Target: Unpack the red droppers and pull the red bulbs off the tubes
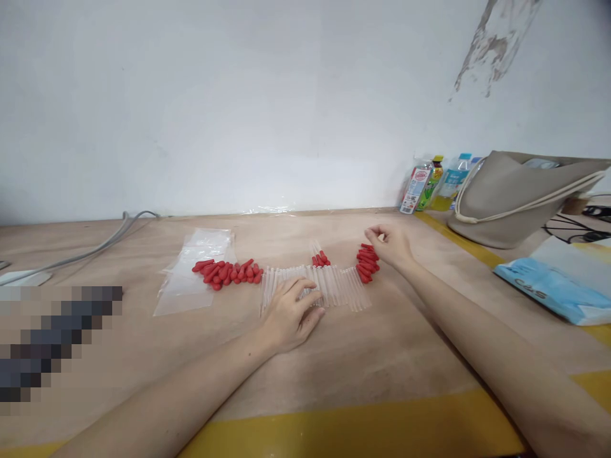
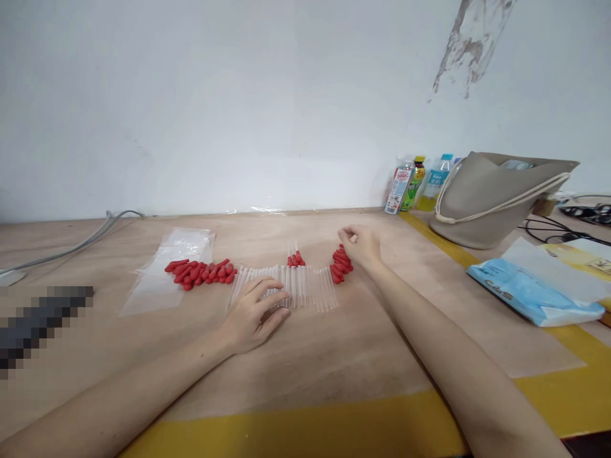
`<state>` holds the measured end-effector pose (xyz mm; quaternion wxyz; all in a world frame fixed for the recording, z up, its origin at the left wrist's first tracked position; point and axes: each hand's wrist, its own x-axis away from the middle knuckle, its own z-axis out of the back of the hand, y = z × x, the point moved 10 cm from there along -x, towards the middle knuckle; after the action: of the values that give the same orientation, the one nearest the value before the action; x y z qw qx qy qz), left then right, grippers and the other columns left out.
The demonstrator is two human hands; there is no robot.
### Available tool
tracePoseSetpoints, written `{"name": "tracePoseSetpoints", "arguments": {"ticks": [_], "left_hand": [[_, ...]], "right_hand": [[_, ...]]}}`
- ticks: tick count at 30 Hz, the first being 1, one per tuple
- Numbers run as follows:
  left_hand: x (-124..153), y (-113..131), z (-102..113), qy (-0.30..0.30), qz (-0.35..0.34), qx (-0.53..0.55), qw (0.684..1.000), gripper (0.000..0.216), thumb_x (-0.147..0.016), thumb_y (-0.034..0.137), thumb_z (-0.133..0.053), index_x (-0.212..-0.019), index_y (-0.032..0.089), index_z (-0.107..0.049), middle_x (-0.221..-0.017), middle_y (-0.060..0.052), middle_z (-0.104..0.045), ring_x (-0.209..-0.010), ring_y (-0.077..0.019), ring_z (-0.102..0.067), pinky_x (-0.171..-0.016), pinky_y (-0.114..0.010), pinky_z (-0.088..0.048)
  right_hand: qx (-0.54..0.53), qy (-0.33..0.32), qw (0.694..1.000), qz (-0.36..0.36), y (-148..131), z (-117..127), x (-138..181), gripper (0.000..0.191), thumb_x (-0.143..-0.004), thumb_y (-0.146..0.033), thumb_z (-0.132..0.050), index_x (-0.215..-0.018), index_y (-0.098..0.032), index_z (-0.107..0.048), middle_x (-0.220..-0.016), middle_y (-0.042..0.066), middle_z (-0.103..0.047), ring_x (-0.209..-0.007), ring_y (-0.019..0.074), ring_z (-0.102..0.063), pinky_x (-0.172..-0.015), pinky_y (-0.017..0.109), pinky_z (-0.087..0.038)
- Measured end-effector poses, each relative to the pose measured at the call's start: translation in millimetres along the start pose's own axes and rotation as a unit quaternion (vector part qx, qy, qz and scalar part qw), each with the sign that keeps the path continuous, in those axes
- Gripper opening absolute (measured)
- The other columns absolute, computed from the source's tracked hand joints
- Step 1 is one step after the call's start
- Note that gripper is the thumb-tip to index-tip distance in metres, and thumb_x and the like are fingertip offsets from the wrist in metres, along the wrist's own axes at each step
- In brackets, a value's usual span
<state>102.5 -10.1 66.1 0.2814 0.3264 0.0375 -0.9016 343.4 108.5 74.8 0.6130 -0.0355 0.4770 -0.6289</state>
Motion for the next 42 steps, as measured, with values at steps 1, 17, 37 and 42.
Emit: {"name": "tracePoseSetpoints", "arguments": {"ticks": [1, 17, 37, 42], "left_hand": [[-0.2, 0.0, 0.0, -0.001, 0.0, -0.001, 1.0, 0.023, -0.081, 0.026, -0.05, -0.101, 0.019, -0.057, -0.103, -0.008, -0.054, -0.099, -0.0213, -0.046, -0.085, -0.037, -0.04], [1.5, -9.8, 6.6, 0.023, 0.015, -0.038, 0.999, 0.026, -0.08, 0.027, -0.05, -0.105, 0.02, -0.055, -0.103, -0.008, -0.055, -0.098, -0.0232, -0.046, -0.085, -0.041, -0.035], [0.3, -10.3, 20.5, 0.091, -0.003, -0.173, 0.981, 0.037, -0.085, 0.023, -0.046, -0.122, 0.021, -0.045, -0.129, -0.01, -0.045, -0.124, -0.0262, -0.035, -0.1, -0.051, -0.023], [0.6, 2.5, 14.3, 0.068, -0.05, -0.142, 0.986, 0.017, -0.085, 0.019, -0.046, -0.092, 0.02, -0.061, -0.109, -0.005, -0.062, -0.116, -0.022, -0.046, -0.102, -0.049, -0.026]], "right_hand": [[0.051, -0.022, 0.998, 0.043, -24.9, -5.9, 5.3, 0.027, -0.074, -0.039, -0.049, -0.075, -0.018, -0.066, -0.076, 0.004, -0.066, -0.069, 0.0161, -0.056, -0.062, 0.027, -0.038], [0.333, -0.154, 0.929, 0.043, -94.8, -85.5, 37.9, 0.04, -0.083, -0.035, -0.035, -0.074, -0.015, -0.068, -0.077, 0.014, -0.065, -0.079, 0.0238, -0.055, -0.076, 0.039, -0.024], [0.072, -0.022, 0.935, 0.348, -129.2, -7.0, 116.5, 0.013, -0.081, -0.031, -0.054, -0.083, -0.023, -0.064, -0.079, 0.002, -0.066, -0.075, 0.0153, -0.051, -0.078, 0.033, -0.026], [0.045, -0.012, 0.937, 0.347, -128.6, -1.4, 128.6, 0.012, -0.08, -0.03, -0.055, -0.082, -0.022, -0.064, -0.078, 0.002, -0.067, -0.073, 0.0151, -0.052, -0.077, 0.034, -0.029]]}}
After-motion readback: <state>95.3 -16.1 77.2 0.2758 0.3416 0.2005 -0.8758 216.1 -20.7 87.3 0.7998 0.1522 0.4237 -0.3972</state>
